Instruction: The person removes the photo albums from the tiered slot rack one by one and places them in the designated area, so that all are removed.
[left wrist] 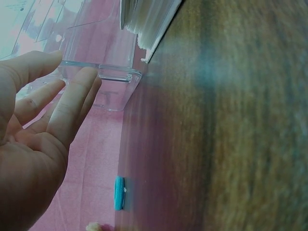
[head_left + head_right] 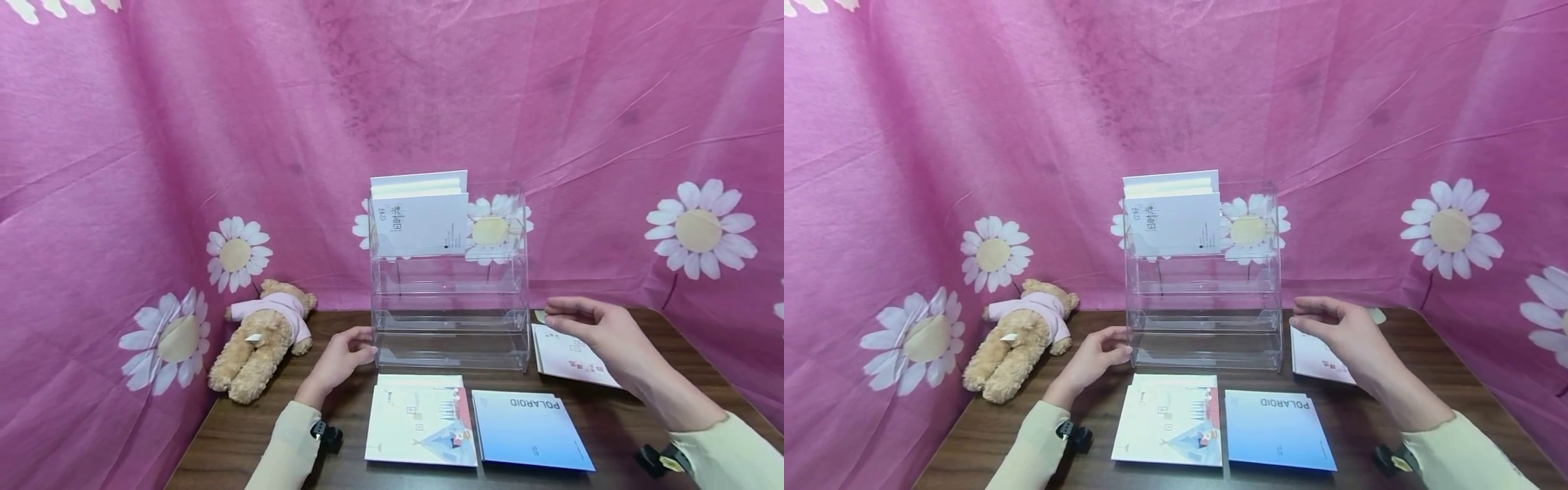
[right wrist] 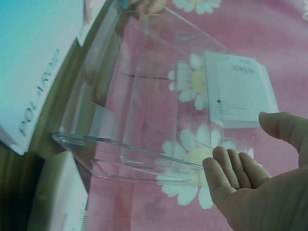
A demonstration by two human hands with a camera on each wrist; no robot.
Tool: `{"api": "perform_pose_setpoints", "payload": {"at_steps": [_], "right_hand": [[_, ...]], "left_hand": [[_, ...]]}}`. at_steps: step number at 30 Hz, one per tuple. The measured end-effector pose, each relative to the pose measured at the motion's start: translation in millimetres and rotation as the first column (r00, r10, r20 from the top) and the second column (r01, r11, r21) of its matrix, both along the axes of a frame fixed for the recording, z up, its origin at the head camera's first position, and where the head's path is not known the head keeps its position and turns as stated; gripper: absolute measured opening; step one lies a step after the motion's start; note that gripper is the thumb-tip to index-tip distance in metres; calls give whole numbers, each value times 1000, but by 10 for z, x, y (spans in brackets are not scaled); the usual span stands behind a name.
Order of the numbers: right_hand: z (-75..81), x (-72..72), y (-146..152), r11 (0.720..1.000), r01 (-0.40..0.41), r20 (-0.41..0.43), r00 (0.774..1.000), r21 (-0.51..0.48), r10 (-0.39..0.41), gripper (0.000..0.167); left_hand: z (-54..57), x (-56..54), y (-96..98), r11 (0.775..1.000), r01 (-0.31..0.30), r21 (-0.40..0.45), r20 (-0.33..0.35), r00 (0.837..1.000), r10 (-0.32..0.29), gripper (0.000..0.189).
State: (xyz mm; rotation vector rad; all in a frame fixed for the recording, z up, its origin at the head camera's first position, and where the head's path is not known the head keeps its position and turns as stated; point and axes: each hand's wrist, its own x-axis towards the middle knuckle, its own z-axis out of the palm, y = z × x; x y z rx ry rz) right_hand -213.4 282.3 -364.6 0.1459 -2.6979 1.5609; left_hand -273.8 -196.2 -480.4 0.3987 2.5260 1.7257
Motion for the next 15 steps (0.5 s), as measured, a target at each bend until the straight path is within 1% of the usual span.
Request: {"api": "perform_pose_setpoints", "payload": {"at_steps": [5, 8, 15], "right_hand": [[137, -177, -77, 998, 9, -16, 1000, -56, -10, 68], [233, -277, -144, 997, 11, -27, 1000, -75, -13, 70], [474, -519, -305, 991, 11, -58, 998, -137, -19, 73]], "left_hand": [[16, 8, 0, 1000, -3, -9, -11, 1000, 3, 50], [3, 12, 0, 1000, -3, -12, -16, 1000, 3, 49], [-23, -8, 28, 1000, -21, -20, 0, 1000, 21, 49]]}}
